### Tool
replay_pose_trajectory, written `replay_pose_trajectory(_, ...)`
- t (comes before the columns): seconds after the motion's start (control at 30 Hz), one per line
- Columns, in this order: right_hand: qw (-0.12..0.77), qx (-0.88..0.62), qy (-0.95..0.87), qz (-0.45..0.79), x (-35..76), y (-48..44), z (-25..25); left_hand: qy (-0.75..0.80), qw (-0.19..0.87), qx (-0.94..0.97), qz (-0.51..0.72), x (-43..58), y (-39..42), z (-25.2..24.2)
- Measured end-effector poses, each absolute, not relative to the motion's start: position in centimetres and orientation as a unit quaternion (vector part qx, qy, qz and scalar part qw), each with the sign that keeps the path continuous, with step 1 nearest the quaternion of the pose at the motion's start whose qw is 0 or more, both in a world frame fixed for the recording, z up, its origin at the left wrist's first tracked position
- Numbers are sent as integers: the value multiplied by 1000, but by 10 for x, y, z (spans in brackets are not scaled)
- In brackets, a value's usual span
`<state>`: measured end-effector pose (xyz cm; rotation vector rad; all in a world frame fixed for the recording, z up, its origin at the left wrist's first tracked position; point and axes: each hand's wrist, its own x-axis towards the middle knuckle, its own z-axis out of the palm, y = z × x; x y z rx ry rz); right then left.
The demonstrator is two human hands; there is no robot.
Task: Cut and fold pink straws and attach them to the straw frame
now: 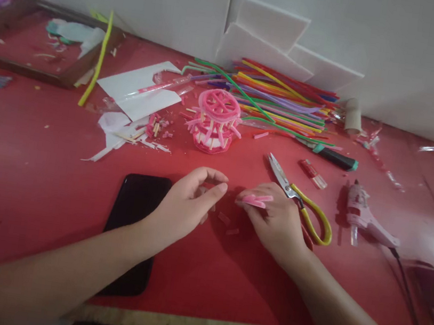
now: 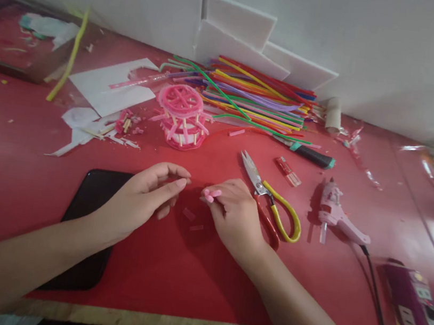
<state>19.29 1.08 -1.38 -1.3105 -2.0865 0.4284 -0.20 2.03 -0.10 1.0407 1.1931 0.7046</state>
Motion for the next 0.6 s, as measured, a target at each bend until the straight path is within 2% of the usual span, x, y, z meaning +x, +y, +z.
replay_pose_trajectory(0.27,330,-497,-790,144,194,8,-17,526,637,467,316,-2,21,-3)
replay_pose_trajectory(0.47,339,-491,-791,136,194,9,-17,489,550,587,338,-3,15,-5)
replay_pose_trajectory(0.6,379,-511,-750,182,193,8,-11,471,540,610,339,-4,13,-8)
